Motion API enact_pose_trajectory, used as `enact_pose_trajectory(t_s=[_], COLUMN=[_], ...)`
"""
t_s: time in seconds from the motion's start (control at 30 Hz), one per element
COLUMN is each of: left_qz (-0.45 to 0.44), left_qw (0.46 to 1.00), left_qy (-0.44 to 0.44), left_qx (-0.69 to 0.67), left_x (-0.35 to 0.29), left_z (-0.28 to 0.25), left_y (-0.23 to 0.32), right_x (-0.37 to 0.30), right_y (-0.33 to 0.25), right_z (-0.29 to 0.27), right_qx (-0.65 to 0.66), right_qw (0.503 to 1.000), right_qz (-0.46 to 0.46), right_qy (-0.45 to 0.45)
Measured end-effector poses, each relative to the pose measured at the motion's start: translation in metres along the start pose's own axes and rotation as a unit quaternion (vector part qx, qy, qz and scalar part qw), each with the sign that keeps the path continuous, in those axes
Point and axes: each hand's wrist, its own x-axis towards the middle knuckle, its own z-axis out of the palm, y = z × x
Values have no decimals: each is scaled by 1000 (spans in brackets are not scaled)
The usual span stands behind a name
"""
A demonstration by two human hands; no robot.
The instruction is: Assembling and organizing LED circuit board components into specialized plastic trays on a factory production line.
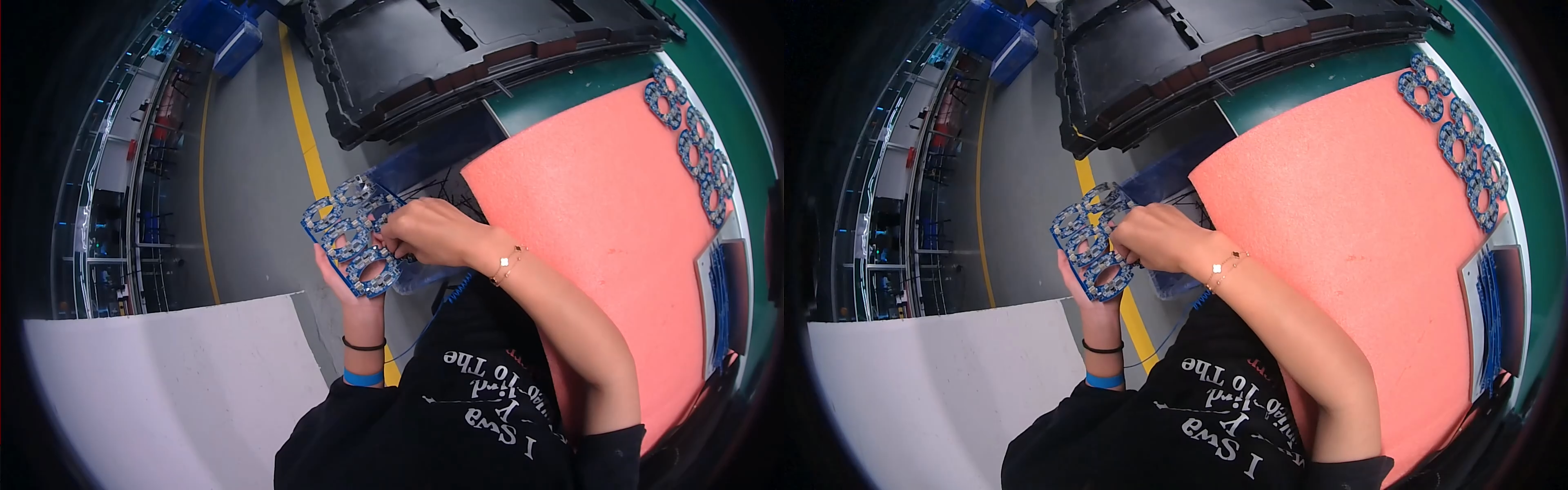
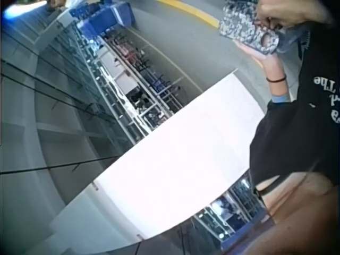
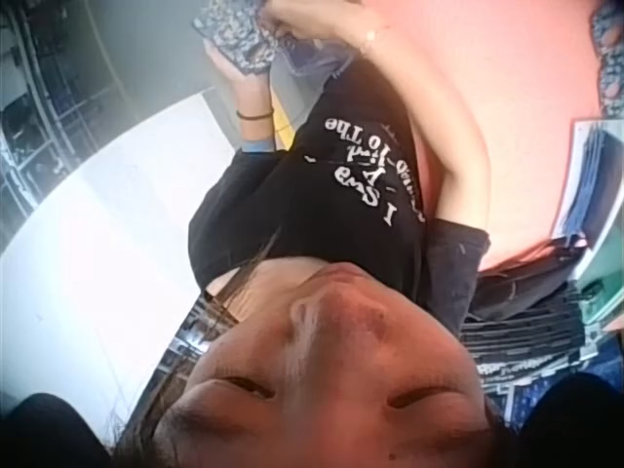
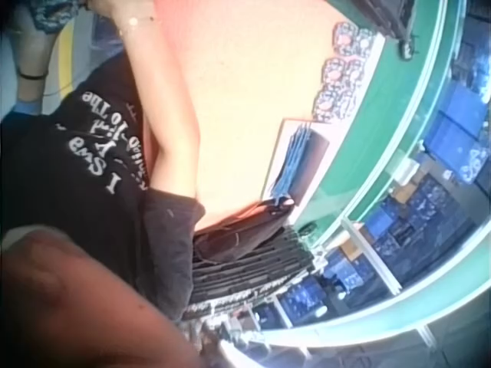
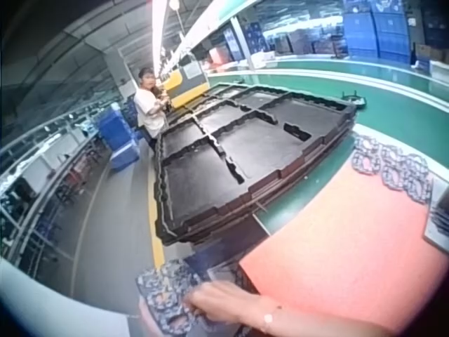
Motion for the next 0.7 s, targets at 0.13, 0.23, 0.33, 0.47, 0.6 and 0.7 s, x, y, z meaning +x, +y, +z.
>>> enact_pose_trajectory(t_s=[0.13,0.23,0.33,0.47,0.6,0.7], left_qz=[12,9,11,14,3,8], left_qw=[1000,1000,1000,999,997,1000], left_qy=[9,7,27,50,-75,-1], left_qx=[3,12,9,-5,-11,0], left_x=[1,2,0,-3,2,-1], left_z=[3,3,3,13,-10,0], left_y=[3,3,3,4,10,11], right_x=[0,0,0,2,8,1], right_y=[-2,-1,-5,-2,4,13], right_z=[0,-1,-3,-4,-8,-14], right_qx=[-8,14,22,101,97,-12], right_qw=[1000,999,999,994,979,972], right_qz=[-21,-30,-42,-21,-38,-22], right_qy=[8,17,28,23,173,234])
